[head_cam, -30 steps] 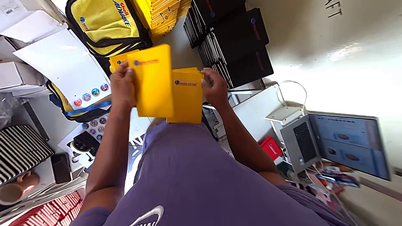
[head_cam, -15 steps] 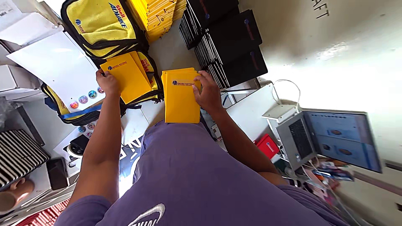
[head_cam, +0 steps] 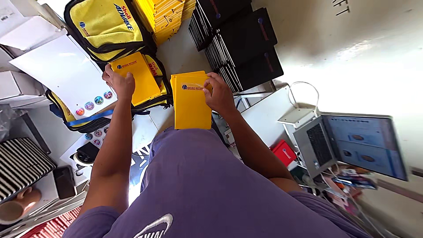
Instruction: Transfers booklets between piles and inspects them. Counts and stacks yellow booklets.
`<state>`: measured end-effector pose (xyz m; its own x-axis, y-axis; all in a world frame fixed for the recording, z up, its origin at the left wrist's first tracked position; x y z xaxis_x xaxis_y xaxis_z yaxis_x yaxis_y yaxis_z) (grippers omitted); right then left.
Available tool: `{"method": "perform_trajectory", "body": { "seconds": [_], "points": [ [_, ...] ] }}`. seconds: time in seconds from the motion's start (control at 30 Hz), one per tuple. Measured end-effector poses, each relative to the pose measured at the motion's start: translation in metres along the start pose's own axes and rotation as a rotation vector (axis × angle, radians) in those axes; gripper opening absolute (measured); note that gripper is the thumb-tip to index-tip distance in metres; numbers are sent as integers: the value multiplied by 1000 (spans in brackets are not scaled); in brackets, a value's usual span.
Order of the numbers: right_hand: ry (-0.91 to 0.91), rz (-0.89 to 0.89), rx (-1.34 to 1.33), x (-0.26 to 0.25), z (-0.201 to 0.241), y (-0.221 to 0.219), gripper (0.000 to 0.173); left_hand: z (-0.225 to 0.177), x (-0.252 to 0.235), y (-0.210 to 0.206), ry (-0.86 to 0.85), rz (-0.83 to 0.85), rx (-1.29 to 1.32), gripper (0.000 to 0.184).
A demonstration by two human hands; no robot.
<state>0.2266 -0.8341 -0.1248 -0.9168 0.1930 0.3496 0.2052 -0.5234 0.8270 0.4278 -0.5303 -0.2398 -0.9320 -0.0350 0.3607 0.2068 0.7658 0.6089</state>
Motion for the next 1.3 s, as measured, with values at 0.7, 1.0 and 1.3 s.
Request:
{"method": "perform_trajectory", "body": {
  "seconds": [0.7, 1.0, 1.3],
  "points": [
    [-316, -67, -874, -36, -85, -23, 35, -70, 119, -69, -479, 616, 12, 61],
    [-721, -90, -1303, -61, -124, -88, 47, -55, 145, -41, -333, 549, 377, 55],
    [-785, -13, -874, -72, -165, -124, 46, -19, 84, 18, -227, 214, 522, 56]
  ]
}}
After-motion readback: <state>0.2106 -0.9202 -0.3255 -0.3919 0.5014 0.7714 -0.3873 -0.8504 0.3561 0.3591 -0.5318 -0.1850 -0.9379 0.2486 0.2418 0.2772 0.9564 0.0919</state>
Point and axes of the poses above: each hand's wrist, its own x-axis away from the middle knuckle, its own y-axis out of the back of the hand, z = x × y, the point moved 2 cm from there along -x, towards the middle knuckle, and after that the axes turned 12 degrees about z, right-handed, at the moved point
